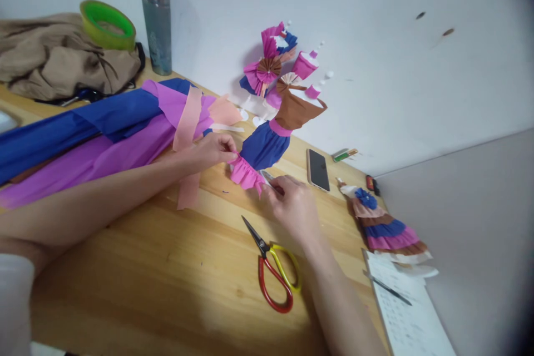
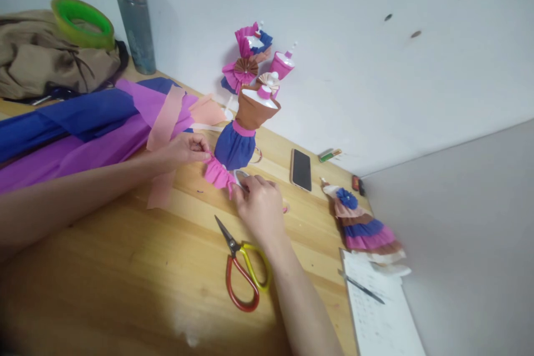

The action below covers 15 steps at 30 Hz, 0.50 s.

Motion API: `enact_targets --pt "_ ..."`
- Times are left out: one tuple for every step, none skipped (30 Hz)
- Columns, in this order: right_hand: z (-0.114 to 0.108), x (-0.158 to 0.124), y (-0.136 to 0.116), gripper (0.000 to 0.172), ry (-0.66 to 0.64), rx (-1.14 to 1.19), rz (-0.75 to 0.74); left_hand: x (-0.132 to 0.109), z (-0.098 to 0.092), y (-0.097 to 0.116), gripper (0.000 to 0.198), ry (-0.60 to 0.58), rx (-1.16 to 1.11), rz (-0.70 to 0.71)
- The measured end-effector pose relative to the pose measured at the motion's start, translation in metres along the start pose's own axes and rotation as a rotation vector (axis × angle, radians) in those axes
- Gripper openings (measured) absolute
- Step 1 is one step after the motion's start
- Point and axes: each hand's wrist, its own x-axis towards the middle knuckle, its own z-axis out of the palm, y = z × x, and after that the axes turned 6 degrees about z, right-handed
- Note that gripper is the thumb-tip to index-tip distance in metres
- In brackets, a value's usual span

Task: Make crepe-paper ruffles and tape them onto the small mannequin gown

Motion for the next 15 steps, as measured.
enact_targets --pt "-0.0008 0.0009 0.0012 0.024 0.004 0.004 0.007 0.0003 0.0011 0.0014 0.011 -0.008 -0.009 0.003" --pt "-0.0015 0.0014 0.0021 0.023 0.009 0.008 0.012 0.0005 0.0022 0.0028 0.012 -0.014 -0.019 0.007" --pt "-0.0019 0.0015 0.0027 0.023 0.009 0.012 0.016 0.0007 0.0031 0.0041 0.012 -0.018 -0.028 0.010" --pt "-0.0023 0.0015 0.0030 0.023 0.007 0.016 0.018 0.0010 0.0037 0.0052 0.012 -0.019 -0.035 0.013" --pt "-0.0025 0.0013 0.0031 0.023 0.004 0.019 0.019 0.0013 0.0041 0.0062 0.012 -0.019 -0.042 0.017" --pt "-0.0026 0.0011 0.0030 0.023 0.002 0.019 0.020 0.0017 0.0041 0.0071 0.012 -0.020 -0.046 0.022" --pt "-0.0026 0.0008 0.0028 0.023 -0.001 0.020 0.019 0.0022 0.0039 0.0079 0.012 -0.020 -0.049 0.027" --pt "-0.0025 0.0006 0.0025 0.023 -0.003 0.021 0.016 0.0026 0.0034 0.0086 0.011 -0.021 -0.049 0.033" --pt "-0.0024 0.0005 0.0023 0.023 -0.004 0.023 0.015 0.0030 0.0028 0.0093 0.011 -0.023 -0.048 0.039" --pt "-0.0021 0.0005 0.0021 0.023 -0.003 0.025 0.015 0.0034 0.0022 0.0098 0.010 -0.024 -0.046 0.044" --pt "-0.0019 0.0005 0.0020 0.023 -0.005 0.027 0.017 0.0037 0.0016 0.0103 0.010 -0.026 -0.044 0.049" --pt "-0.0017 0.0006 0.0019 0.023 -0.009 0.027 0.019 0.0039 0.0011 0.0104 0.010 -0.028 -0.042 0.054" --pt "-0.0015 0.0007 0.0019 0.023 -0.014 0.025 0.023 0.0040 0.0008 0.0103 0.010 -0.029 -0.041 0.058" --pt "-0.0014 0.0008 0.0019 0.022 -0.019 0.023 0.025 0.0040 0.0006 0.0099 0.011 -0.030 -0.041 0.061" --pt "-0.0013 0.0009 0.0020 0.022 -0.025 0.021 0.026 0.0040 0.0005 0.0091 0.011 -0.029 -0.041 0.063"
